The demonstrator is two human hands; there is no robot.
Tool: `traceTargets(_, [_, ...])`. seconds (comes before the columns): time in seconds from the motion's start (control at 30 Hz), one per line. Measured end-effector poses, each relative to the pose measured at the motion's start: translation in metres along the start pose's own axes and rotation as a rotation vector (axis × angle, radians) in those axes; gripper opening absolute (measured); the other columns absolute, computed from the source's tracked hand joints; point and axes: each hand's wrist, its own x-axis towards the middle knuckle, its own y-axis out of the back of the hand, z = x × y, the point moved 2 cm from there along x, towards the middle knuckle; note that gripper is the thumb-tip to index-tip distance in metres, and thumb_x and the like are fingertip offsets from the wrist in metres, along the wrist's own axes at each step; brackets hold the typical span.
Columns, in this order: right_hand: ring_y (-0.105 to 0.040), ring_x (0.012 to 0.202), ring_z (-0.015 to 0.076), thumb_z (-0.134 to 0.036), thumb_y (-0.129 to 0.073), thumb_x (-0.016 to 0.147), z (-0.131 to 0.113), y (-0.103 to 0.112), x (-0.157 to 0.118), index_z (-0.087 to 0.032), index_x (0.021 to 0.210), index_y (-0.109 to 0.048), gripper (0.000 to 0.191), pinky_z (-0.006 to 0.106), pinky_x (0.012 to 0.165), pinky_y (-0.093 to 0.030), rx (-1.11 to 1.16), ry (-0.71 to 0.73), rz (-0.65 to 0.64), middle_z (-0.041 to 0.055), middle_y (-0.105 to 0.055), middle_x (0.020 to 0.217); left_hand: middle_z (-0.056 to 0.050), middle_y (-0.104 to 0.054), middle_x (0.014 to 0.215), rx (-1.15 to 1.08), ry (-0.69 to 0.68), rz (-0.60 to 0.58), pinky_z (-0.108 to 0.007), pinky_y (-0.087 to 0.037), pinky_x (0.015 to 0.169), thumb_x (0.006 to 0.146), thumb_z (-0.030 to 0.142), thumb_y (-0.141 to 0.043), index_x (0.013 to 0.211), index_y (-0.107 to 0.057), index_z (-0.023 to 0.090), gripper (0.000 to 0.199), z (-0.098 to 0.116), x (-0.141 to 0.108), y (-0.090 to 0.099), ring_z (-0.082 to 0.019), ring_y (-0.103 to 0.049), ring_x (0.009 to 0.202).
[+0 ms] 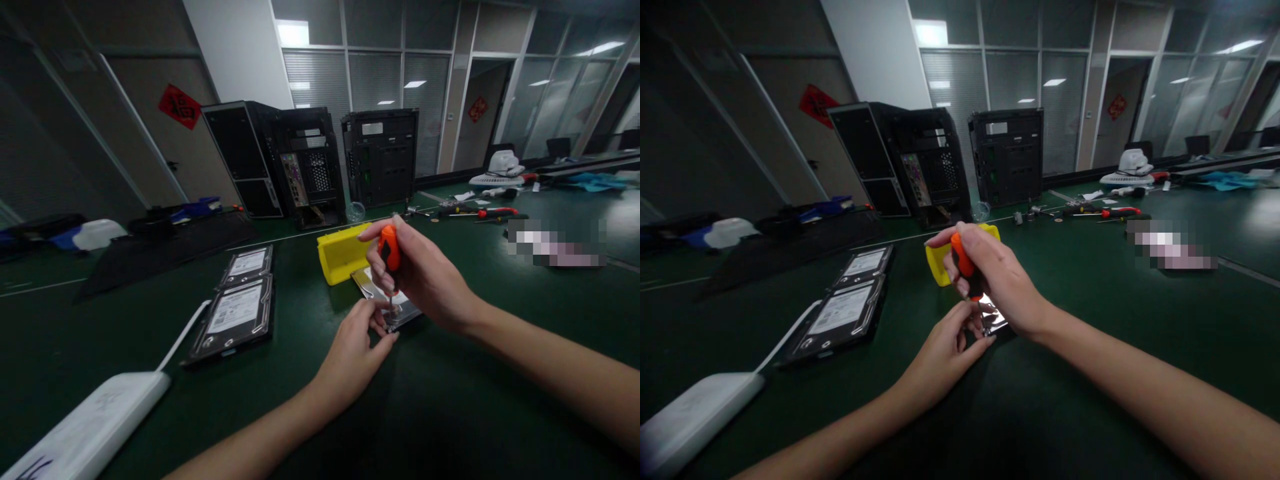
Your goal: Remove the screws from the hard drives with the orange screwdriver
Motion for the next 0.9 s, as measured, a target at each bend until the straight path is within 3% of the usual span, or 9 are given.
traceTargets(0.23, [-0.052,0.059,0.0071,-0.031,-0.059,0.08,0.0014,0.0043,0.0004,-0.019,0.084,-0.05,0.016,0.02,0.053,-0.04,-0.015,0.016,0.047,-0.0008,-0.057,0.079,-0.004,-0.056,0.093,-0.004,0.001,-0.009,-0.026,-0.044,0.063,0.077,0.017,-0.056,0.107,-0.052,0.017,0.03,-0.0001,0.0011,-0.0007,-0.016,-0.054,0.076])
traceTargets(0.37, [-0.041,0.046,0.0049,-0.029,-0.062,0.079,0.0027,0.0066,0.0008,-0.024,0.09,-0.045,0.021,0.018,0.043,-0.031,-0.006,0.009,0.078,-0.007,-0.048,0.062,-0.003,-0.056,0.092,-0.002,0.006,-0.014,-0.024,-0.042,0.058,0.078,0.018,-0.056,0.106,-0.052,0.017,0.029,-0.0002,0.001,-0.0008,-0.015,-0.053,0.073])
traceTargets(0.47, [-0.033,0.043,0.0047,-0.037,-0.054,0.083,0.0016,0.0071,0.0021,-0.024,0.093,-0.049,0.018,0.019,0.041,-0.026,0.015,0.042,0.073,-0.0072,-0.041,0.058,-0.004,-0.055,0.094,0.003,0.015,-0.019,-0.023,-0.042,0.057,0.078,0.018,-0.055,0.107,-0.053,0.017,0.029,0.0006,0.0007,-0.0007,-0.015,-0.053,0.072])
traceTargets(0.57, [-0.032,0.044,0.0062,-0.052,-0.041,0.085,0.0004,0.0066,0.0032,-0.02,0.091,-0.054,0.035,0.021,0.042,-0.029,0.036,0.011,0.047,-0.0048,-0.041,0.058,-0.004,-0.055,0.095,0.005,0.03,-0.03,-0.024,-0.041,0.057,0.078,0.018,-0.055,0.108,-0.052,0.017,0.03,0.0016,0.0003,-0.0001,-0.014,-0.053,0.072])
traceTargets(0.67, [-0.037,0.047,0.0062,-0.053,-0.041,0.085,-0.0001,0.0058,0.0031,-0.018,0.088,-0.056,0.038,0.021,0.045,-0.033,0.046,-0.013,0.041,-0.0034,-0.045,0.061,-0.004,-0.055,0.097,0.0,0.029,-0.036,-0.024,-0.041,0.057,0.079,0.018,-0.054,0.109,-0.052,0.017,0.03,0.002,-0.0001,0.0005,-0.015,-0.053,0.073])
traceTargets(0.9, [-0.05,0.055,0.0057,-0.035,-0.053,0.084,0.0008,0.0058,0.002,-0.018,0.082,-0.049,0.018,0.019,0.052,-0.039,0.035,0.035,0.056,-0.0022,-0.054,0.071,-0.004,-0.056,0.097,0.002,0.031,-0.027,-0.025,-0.042,0.059,0.078,0.017,-0.056,0.108,-0.052,0.016,0.03,0.0021,0.0003,0.0,-0.015,-0.053,0.076])
